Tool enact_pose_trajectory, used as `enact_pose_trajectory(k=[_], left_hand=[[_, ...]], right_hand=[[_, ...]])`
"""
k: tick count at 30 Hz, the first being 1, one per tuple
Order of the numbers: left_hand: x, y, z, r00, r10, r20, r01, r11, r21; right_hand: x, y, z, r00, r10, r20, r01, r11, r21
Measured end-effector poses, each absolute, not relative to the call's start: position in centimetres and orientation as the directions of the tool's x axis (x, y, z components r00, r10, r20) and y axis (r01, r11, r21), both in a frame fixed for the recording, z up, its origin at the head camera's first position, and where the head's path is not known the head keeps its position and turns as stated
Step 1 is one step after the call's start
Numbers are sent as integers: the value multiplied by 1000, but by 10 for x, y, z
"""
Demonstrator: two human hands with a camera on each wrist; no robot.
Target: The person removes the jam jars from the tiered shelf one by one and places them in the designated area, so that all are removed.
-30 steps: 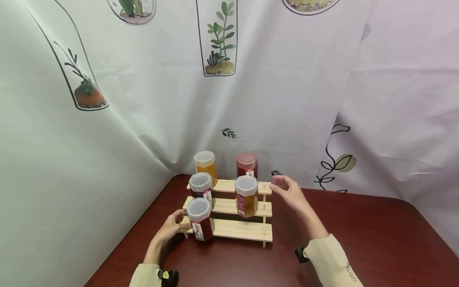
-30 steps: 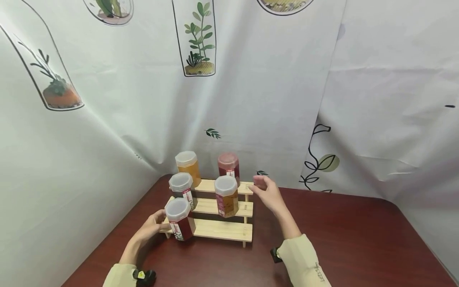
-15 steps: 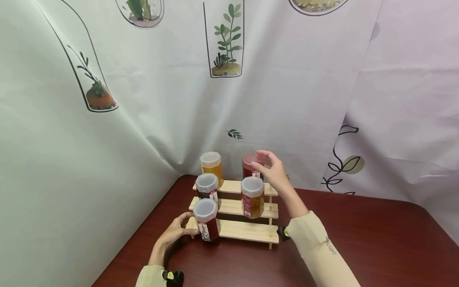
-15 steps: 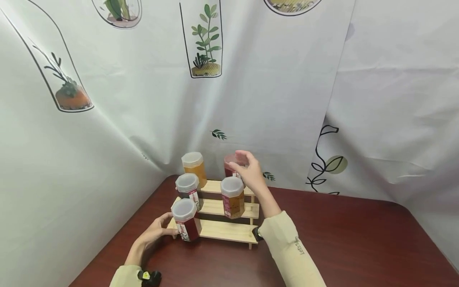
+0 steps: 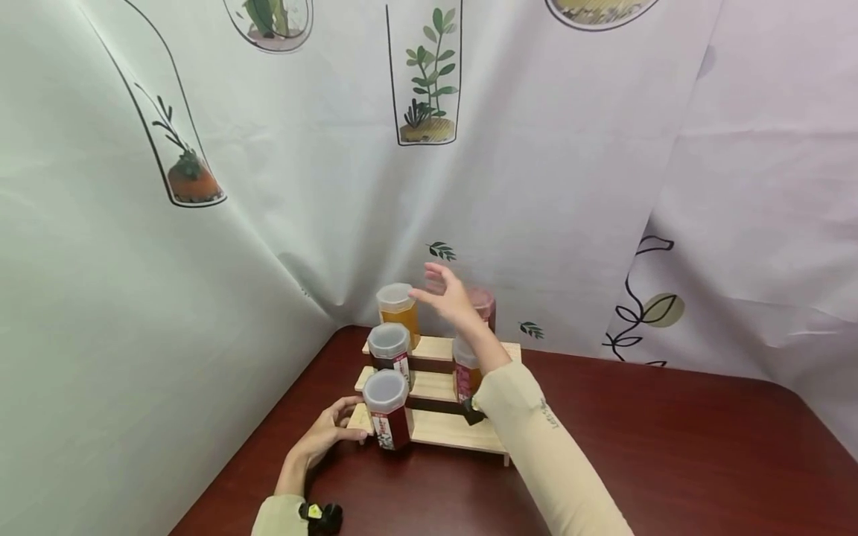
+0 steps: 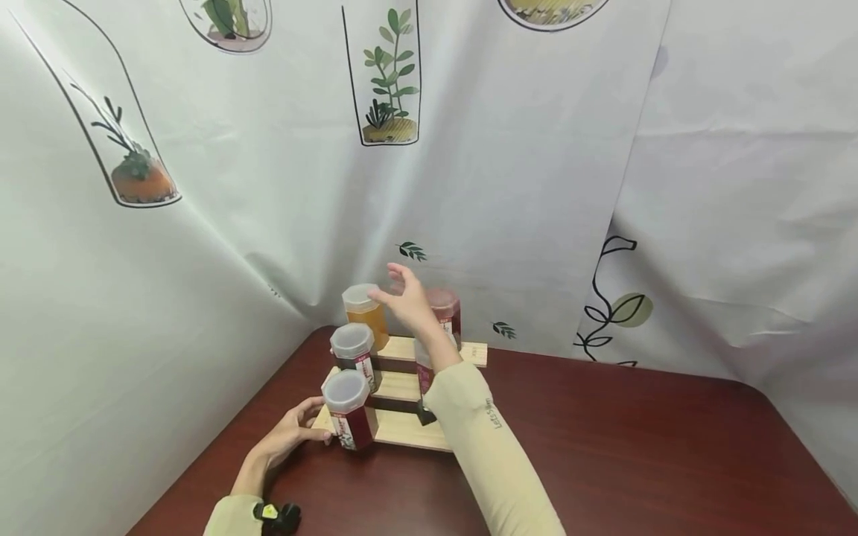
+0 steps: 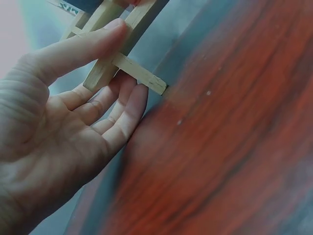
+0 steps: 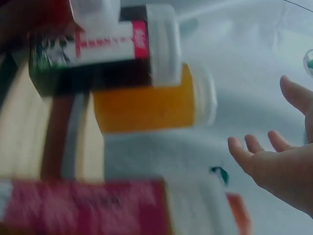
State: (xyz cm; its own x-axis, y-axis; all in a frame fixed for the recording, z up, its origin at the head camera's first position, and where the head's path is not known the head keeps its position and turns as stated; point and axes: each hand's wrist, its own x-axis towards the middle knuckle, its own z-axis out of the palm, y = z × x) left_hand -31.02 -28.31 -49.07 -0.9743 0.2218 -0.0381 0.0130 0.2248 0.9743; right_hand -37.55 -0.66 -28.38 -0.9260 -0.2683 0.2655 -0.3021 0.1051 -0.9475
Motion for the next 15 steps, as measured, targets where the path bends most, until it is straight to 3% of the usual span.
enact_pose_trajectory(k=[5, 15], left_hand=[[-315, -286, -493, -971, 237, -21, 19, 164, 986], [-313, -290, -505, -969, 243, -31, -5, 108, 994]], right_hand=[[-378, -29, -290, -948, -255, 190, -223, 109, -969], [-385, -61, -316, -976, -143, 163, -176, 84, -981]])
